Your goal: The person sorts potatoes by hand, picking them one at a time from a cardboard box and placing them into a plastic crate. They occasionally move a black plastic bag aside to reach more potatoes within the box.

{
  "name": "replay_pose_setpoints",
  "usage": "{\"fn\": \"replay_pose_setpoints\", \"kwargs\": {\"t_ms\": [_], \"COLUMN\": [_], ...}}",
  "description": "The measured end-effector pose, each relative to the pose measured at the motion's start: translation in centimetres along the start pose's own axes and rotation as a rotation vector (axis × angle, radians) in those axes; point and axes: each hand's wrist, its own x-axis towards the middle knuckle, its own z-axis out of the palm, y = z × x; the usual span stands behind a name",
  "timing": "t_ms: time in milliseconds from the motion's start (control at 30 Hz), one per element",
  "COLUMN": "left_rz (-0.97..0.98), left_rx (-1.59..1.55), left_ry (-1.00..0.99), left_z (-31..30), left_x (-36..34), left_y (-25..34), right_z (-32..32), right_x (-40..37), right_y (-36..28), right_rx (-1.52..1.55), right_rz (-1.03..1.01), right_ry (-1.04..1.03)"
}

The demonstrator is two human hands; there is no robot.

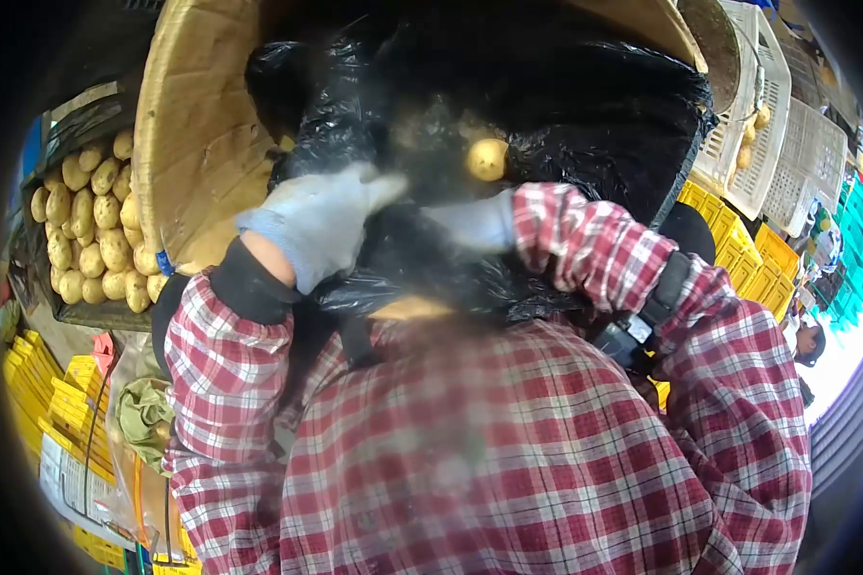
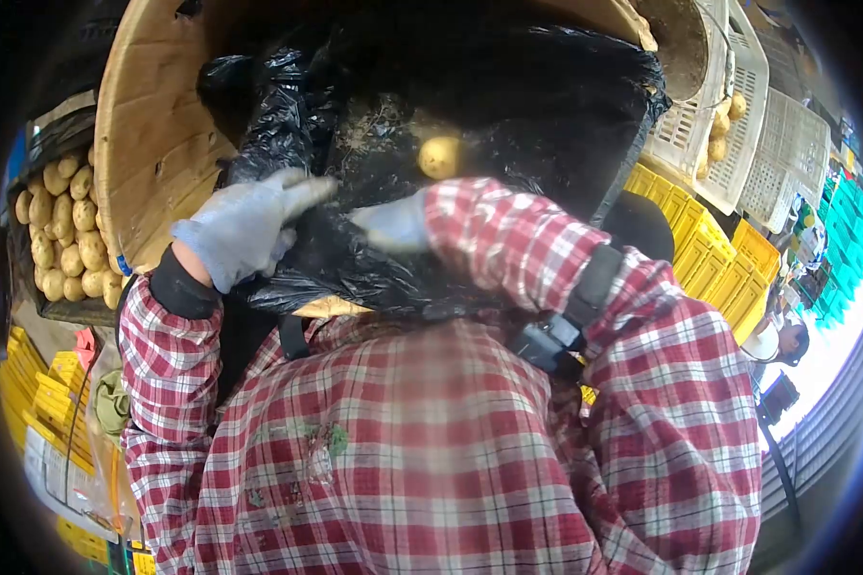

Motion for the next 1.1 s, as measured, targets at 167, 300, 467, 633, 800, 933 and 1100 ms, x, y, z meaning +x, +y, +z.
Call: {"fn": "replay_pose_setpoints", "kwargs": {"t_ms": [167, 300, 467, 633, 800, 933, 1100], "left_rz": [0.081, 0.068, 0.087, 0.099, 0.072, 0.034, 0.014], "left_rx": [0.151, 0.144, 0.146, 0.124, 0.128, 0.139, 0.163], "left_ry": [-0.052, -0.068, -0.005, -0.006, -0.053, -0.098, -0.068], "left_z": [1.6, 1.3, 1.9, 2.6, 2.2, 2.3, 1.7], "left_x": [1.2, 1.3, 0.3, -0.1, -0.1, -0.3, 0.1], "left_y": [-0.3, 0.1, 0.2, 0.0, 0.6, 0.8, 0.7], "right_z": [-8.0, -12.7, -4.4, -3.1, -3.4, -5.7, -10.4], "right_x": [-6.8, -5.9, -2.7, -2.8, -2.6, -2.3, -5.2], "right_y": [-4.3, 2.7, 7.7, 6.3, 9.7, 2.1, 0.6], "right_rx": [-0.33, -0.787, -0.918, -0.887, -1.099, -0.777, -0.395], "right_rz": [0.623, 0.701, 0.812, 0.9, 0.738, 0.943, 0.356], "right_ry": [0.588, 0.636, 0.753, 0.623, 0.675, 0.808, 0.999]}}
